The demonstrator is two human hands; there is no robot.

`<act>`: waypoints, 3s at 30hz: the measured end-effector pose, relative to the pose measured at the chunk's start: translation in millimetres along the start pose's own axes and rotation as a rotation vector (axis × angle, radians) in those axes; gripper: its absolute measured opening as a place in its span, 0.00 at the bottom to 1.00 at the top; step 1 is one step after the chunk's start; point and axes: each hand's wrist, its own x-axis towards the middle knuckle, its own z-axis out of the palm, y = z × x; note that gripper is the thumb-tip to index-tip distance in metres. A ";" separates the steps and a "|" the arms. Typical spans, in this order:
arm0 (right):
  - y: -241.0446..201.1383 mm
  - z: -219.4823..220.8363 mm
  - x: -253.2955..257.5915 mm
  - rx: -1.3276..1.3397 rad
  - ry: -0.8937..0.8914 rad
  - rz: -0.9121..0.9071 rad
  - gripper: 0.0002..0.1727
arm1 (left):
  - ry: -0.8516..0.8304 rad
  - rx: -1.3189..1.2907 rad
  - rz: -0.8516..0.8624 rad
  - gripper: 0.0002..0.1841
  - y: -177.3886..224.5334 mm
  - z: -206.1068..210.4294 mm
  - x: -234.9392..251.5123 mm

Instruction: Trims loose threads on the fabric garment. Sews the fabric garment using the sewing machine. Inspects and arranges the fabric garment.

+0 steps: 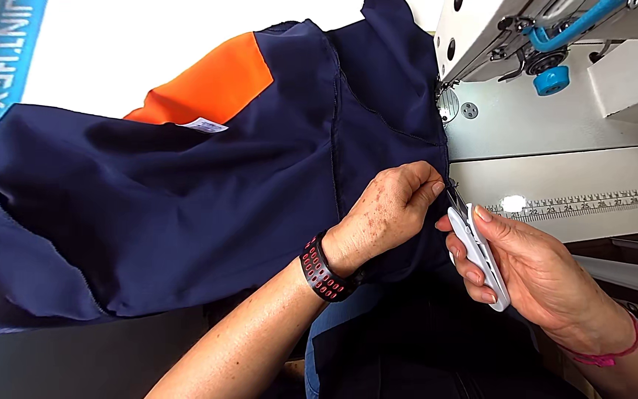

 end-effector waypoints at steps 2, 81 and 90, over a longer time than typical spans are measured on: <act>0.2 0.0 0.1 0.007 0.013 -0.003 0.24 | -0.002 0.003 0.006 0.11 -0.2 0.2 0.2; -61.0 -194.3 -37.4 -1.795 0.974 -0.552 0.25 | 0.102 0.968 -0.179 0.34 -39.8 -107.1 59.5; -0.6 -69.8 13.7 -1.499 0.435 -1.022 0.17 | 0.158 1.004 -0.397 0.44 -90.5 -205.5 94.4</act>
